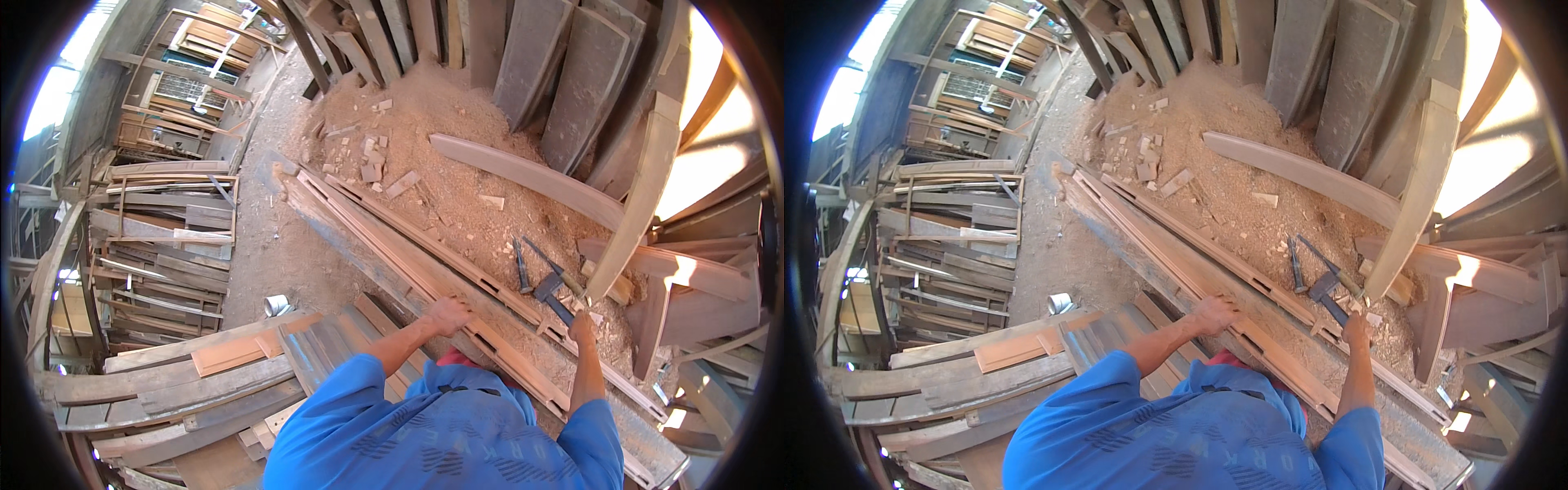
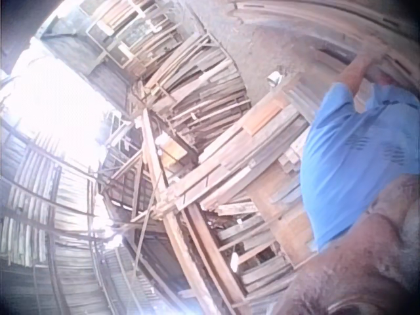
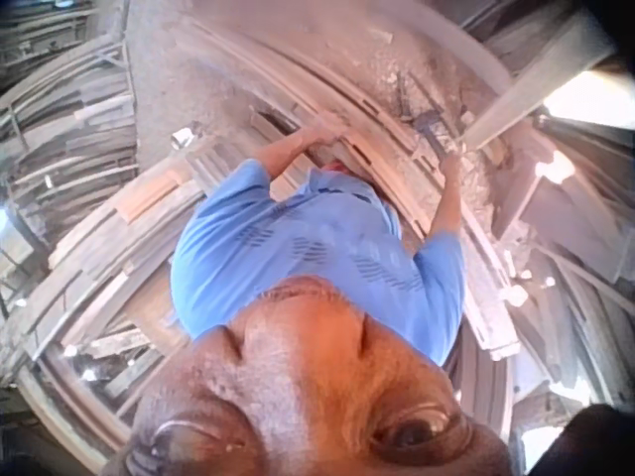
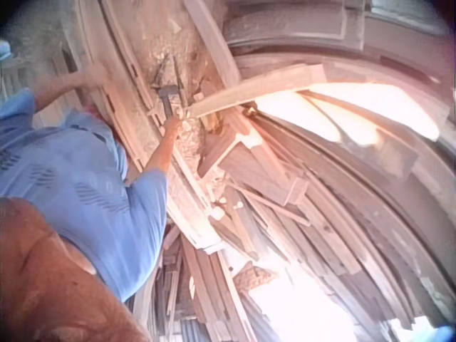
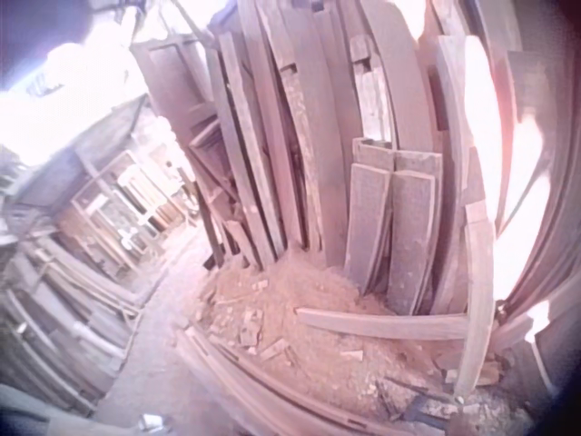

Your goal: The person uses a mallet to strike a metal tool while carving a groove into a long wooden beam. They move along the beam, striking the tool repeatedly and then clearing wood chips with their hands.

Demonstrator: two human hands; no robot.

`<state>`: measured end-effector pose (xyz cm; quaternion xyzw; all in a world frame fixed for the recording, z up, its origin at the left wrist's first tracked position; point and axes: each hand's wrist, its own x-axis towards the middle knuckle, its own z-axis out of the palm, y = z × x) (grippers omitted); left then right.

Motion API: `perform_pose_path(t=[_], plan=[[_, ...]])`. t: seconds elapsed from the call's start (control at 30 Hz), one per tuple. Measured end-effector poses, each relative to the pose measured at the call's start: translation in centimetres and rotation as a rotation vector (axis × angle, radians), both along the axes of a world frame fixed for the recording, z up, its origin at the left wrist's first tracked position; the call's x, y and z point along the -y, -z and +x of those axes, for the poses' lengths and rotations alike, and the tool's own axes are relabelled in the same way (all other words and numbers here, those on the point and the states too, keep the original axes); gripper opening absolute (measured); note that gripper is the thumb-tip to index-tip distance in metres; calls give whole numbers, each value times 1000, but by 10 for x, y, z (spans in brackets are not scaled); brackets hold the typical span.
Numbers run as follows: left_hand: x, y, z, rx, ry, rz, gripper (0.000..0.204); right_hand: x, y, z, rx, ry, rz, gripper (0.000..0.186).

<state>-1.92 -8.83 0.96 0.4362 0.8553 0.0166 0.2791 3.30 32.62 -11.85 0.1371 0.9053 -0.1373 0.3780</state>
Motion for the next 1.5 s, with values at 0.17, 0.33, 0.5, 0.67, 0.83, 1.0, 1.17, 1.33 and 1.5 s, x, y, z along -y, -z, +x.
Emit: perform_pose_path(t=[0.17,0.33,0.5,0.67,0.83,1.0,1.17,1.33,1.5], plan=[[-3,-11,-6,48,-1,-66,48,-17,29,19,-99,93,11,28],[-4,-3,1,69,-8,-83,50,-25,42,35,-241,310,-275,26],[-5,-9,-8,62,-9,-100,49,-8,42,43,-196,484,-379,26],[-8,-16,-6,70,-17,-99,54,-6,45,50,-92,442,-371,31],[2,-1,0,23,-8,-45,53,-9,79,60,-254,555,-382,24],[5,10,-4,7,36,-21,50,-20,38,47,-285,492,-436,23],[-7,-11,-6,108,10,-198,42,-22,19,47,-411,404,-400,25],[-1,-2,-5,121,-30,-202,32,81,-104,43,-310,16,-593,61],[-12,-11,-9,101,-18,-132,32,184,-121,76,-189,-133,-243,45]])
